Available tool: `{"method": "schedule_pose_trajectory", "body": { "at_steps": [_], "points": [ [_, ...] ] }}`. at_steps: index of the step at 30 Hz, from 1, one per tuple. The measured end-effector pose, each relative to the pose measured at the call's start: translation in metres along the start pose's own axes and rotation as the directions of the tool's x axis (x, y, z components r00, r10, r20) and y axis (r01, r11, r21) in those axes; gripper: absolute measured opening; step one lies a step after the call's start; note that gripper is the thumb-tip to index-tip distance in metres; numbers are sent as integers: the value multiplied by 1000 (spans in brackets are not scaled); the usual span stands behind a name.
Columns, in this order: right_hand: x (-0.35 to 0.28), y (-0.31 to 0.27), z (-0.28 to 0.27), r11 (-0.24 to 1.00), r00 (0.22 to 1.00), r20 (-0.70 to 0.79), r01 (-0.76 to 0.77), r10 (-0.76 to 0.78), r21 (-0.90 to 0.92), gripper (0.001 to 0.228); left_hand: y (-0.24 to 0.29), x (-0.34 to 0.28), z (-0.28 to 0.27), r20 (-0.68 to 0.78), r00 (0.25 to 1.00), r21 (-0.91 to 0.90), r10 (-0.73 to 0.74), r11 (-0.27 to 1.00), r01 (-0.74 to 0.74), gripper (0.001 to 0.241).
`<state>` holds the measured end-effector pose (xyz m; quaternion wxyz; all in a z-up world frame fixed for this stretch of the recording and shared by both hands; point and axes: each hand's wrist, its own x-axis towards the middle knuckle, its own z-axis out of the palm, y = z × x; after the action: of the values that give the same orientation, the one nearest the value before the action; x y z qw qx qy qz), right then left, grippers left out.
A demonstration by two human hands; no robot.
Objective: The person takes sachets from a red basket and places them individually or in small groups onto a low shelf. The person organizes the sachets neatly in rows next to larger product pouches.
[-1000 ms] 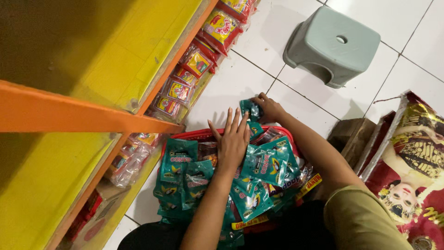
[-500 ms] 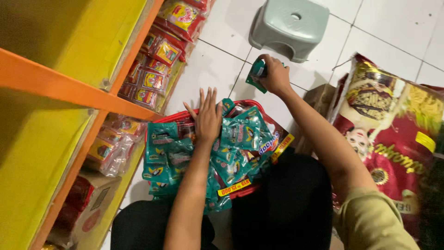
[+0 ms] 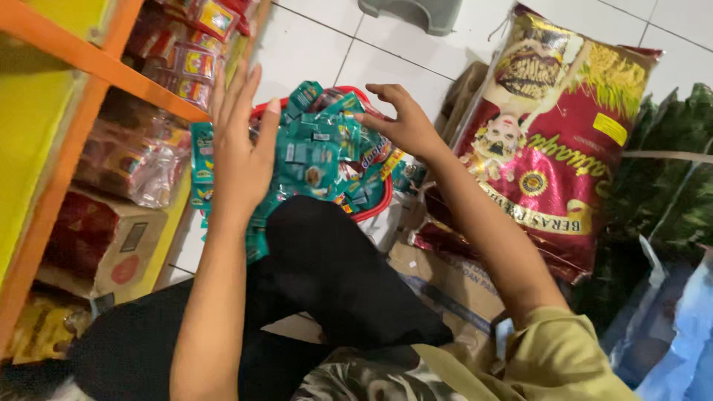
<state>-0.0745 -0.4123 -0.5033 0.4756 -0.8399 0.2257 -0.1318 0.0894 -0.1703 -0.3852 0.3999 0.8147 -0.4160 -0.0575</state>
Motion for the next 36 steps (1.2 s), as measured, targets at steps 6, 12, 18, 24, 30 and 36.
{"method": "schedule_pose_trajectory", "body": {
  "at_steps": [6,12,18,24,30,36],
  "points": [
    [-115,35,59,966,867,-455,-105,206,236,47,49,-20,90,307,951,186,47,976,-108,68],
    [-174,72,140,965,879,-402,-213,257,152,56,14,-56,197,169,985,175,31,983,-61,58],
    [-177,79,143,939,876,-346,-279,335,202,59,-24,-87,231,472,872,496,131,779,-385,64],
    [-155,76,153,975,907,-370,-148,202,169,59,-68,-88,251,289,935,651,207,674,-350,62],
    [-142,113,152,732,832,-280,-204,480,650,60,-75,-88,264,279,947,660,160,684,-310,59],
    [-127,205,192,954,854,-432,-227,292,195,57,-61,-80,247,311,937,541,159,781,-313,61]
  ]
}}
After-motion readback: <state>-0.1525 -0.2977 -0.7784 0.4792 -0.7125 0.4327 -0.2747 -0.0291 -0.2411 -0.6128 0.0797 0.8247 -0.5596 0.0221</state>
